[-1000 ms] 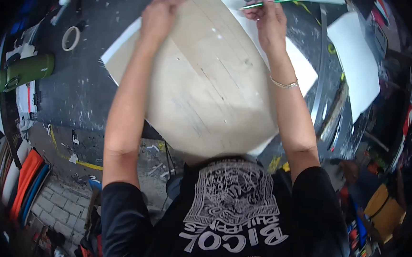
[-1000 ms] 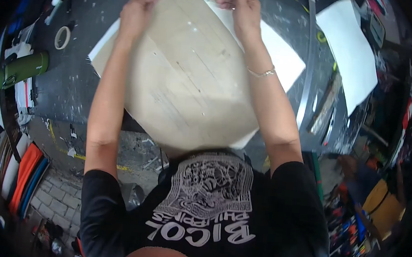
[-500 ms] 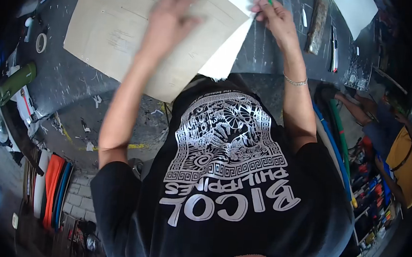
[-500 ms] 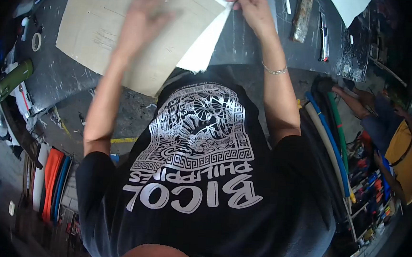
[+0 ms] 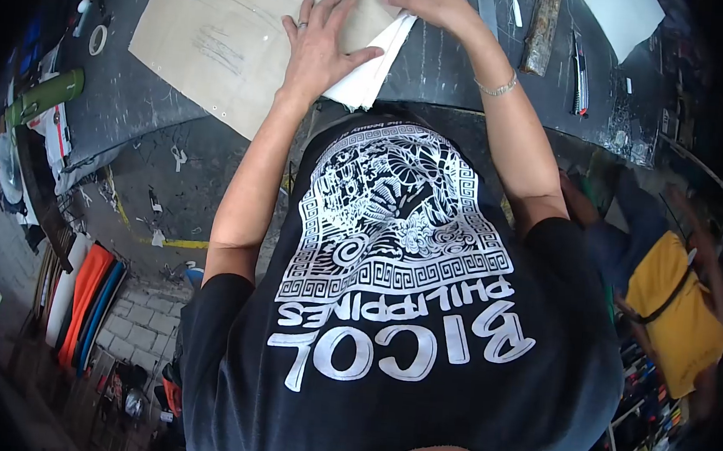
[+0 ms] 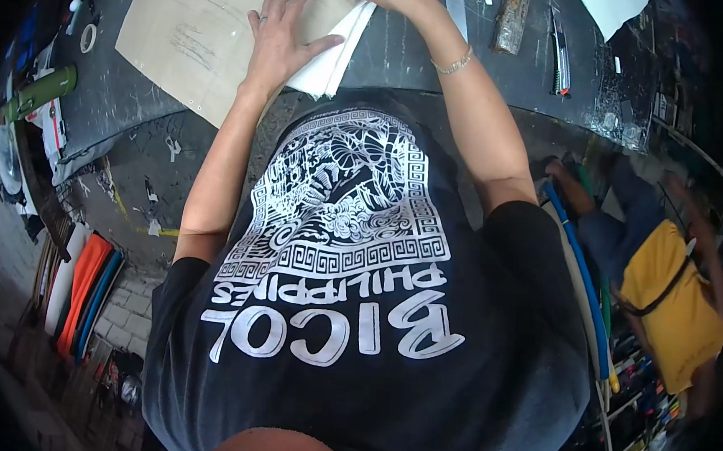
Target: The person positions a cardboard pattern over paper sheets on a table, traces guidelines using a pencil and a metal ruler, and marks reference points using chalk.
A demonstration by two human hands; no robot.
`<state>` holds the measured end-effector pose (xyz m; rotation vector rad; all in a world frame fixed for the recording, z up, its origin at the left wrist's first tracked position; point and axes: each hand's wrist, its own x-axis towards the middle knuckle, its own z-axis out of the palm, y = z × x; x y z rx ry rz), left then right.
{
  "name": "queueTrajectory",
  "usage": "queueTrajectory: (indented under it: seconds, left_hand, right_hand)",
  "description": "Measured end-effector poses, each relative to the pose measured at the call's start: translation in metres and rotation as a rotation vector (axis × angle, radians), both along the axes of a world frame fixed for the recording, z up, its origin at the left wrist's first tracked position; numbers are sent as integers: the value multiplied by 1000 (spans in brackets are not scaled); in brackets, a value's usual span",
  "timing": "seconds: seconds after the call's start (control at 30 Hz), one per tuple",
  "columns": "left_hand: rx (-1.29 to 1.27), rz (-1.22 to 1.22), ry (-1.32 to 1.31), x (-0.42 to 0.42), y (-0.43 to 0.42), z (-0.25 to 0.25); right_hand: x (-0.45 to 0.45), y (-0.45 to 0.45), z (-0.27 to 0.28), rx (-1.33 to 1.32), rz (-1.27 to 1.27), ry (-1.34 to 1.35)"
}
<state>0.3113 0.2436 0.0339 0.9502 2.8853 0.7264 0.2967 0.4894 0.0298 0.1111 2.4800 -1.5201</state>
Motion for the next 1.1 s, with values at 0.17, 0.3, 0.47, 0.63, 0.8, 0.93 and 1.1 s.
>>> queueTrajectory:
  seconds: [0.17,0.3,0.47,0.63,0.8,0.93,1.1]
  left_hand:
    - [104,55,26,9,1,-1]
    - [71,-2,53,14,-8,-3]
    - [-27,-111,82,16,-17,-6]
    - [-14,-154,95,13,-17,-6]
    - [-22,-179,114,12,-19,-7]
    - [-62,-189,96,10,-18,-6]
    - [-79,-199,93,10,-18,-5]
  right_hand:
    - [-17,8,-15,-335,-66,-131]
    - [-14,11,-25,-352,-20,-106]
    - [-14,1,5,242,66,-66]
    - [-24,2,9,395,93,-129]
    - [-35,9,-15,435,177,-20]
    - [-31,10,-8,396,160,-54]
    - [-33,8,-7,426,160,-75]
